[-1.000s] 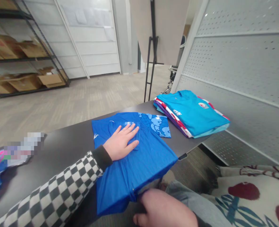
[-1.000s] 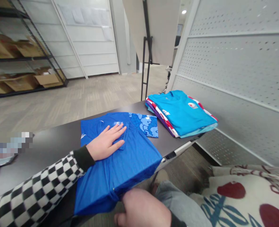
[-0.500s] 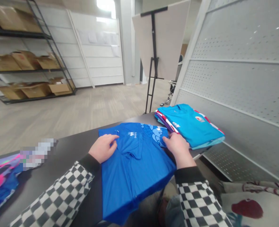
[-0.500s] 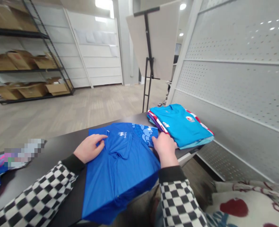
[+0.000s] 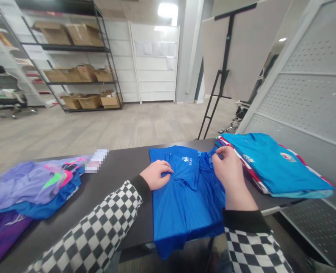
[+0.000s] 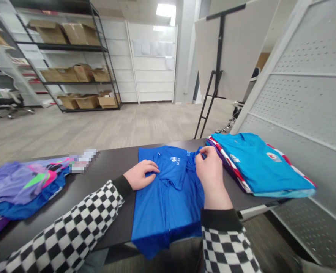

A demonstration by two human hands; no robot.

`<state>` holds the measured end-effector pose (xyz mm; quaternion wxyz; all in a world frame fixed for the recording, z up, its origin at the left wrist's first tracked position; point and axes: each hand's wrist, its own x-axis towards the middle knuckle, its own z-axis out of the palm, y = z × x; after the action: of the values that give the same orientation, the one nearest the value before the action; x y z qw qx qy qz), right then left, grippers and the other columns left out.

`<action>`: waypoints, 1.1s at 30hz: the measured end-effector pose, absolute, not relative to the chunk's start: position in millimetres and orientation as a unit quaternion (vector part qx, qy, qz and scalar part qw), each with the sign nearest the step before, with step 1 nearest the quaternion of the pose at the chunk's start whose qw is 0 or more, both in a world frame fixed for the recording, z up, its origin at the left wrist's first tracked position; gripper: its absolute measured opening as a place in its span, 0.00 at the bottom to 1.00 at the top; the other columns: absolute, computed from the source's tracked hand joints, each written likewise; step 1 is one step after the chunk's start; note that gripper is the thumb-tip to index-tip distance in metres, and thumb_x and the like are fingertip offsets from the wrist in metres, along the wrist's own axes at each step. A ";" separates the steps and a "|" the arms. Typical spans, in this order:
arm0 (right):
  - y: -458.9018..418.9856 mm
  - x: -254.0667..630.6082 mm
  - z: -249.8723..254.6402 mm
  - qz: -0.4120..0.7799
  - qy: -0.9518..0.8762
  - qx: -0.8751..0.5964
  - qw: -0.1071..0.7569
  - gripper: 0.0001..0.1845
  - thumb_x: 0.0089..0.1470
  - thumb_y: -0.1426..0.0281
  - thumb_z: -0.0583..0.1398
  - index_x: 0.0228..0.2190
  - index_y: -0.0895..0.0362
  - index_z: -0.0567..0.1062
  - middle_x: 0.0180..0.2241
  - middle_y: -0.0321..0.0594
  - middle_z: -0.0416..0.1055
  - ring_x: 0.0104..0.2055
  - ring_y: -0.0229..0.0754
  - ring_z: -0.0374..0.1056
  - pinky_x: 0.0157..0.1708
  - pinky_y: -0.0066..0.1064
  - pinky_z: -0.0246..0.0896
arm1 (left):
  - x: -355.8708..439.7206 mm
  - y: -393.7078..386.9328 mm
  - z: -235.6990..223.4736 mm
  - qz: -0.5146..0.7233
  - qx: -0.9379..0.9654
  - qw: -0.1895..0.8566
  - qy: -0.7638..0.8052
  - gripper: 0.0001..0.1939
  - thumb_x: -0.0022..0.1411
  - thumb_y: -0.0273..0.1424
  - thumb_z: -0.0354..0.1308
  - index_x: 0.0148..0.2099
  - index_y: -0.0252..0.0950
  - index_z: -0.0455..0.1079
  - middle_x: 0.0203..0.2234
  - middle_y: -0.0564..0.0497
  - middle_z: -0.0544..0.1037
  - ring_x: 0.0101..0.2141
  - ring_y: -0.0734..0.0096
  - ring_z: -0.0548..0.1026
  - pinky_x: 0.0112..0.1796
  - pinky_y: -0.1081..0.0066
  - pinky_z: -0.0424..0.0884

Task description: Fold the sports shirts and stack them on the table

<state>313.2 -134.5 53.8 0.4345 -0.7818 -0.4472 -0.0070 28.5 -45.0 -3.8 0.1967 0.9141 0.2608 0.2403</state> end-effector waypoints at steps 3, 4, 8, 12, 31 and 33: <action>-138.9 258.8 58.1 0.040 -0.572 -0.694 0.435 0.14 0.64 0.74 0.57 0.46 0.55 0.81 0.48 0.48 0.84 0.50 0.49 0.79 0.55 0.37 0.68 | 20.0 -36.7 -4.0 0.313 0.857 0.231 0.338 0.15 0.71 0.29 0.55 0.48 0.40 0.85 0.49 0.45 0.88 0.53 0.58 0.84 0.62 0.58 0.77; -142.7 243.2 58.7 0.088 -0.640 -0.648 0.403 0.15 0.65 0.74 0.57 0.47 0.54 0.82 0.48 0.46 0.85 0.52 0.48 0.80 0.57 0.37 0.68 | 15.8 -32.8 -4.3 0.331 0.831 0.237 0.378 0.16 0.72 0.30 0.54 0.48 0.40 0.85 0.49 0.45 0.88 0.53 0.59 0.85 0.60 0.59 0.78; -164.6 216.3 60.5 0.283 -0.788 -0.497 0.229 0.16 0.64 0.68 0.65 0.52 0.49 0.85 0.55 0.41 0.85 0.60 0.48 0.78 0.65 0.38 0.67 | 1.7 -18.7 -5.5 0.339 0.765 0.271 0.475 0.20 0.75 0.31 0.49 0.52 0.39 0.82 0.45 0.46 0.89 0.46 0.60 0.86 0.51 0.62 0.82; -175.6 238.3 63.8 0.253 -0.740 -0.554 0.285 0.16 0.69 0.63 0.62 0.53 0.50 0.86 0.56 0.42 0.85 0.58 0.49 0.80 0.62 0.39 0.70 | 3.0 -22.9 0.1 0.266 0.826 0.199 0.455 0.16 0.75 0.36 0.53 0.48 0.43 0.83 0.47 0.48 0.89 0.51 0.54 0.84 0.57 0.54 0.76; -42.0 302.5 48.9 0.058 -0.775 -0.598 0.198 0.22 0.67 0.73 0.58 0.55 0.52 0.85 0.59 0.48 0.83 0.64 0.54 0.78 0.68 0.48 0.69 | 13.8 -51.5 7.8 0.169 0.887 0.141 0.406 0.04 0.64 0.33 0.62 0.39 0.40 0.78 0.46 0.47 0.81 0.50 0.52 0.75 0.54 0.51 0.67; -5.0 302.2 34.8 0.070 -0.797 -0.569 0.190 0.23 0.64 0.77 0.58 0.54 0.52 0.85 0.61 0.48 0.81 0.66 0.52 0.76 0.70 0.47 0.68 | 14.1 -53.0 8.2 0.170 0.880 0.155 0.416 0.03 0.62 0.31 0.63 0.38 0.40 0.78 0.46 0.47 0.82 0.50 0.52 0.76 0.54 0.52 0.67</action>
<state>302.2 -5.0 34.8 0.1902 -0.5690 -0.7970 0.0700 14.1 -53.0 8.2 0.1545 0.8800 0.4158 0.1697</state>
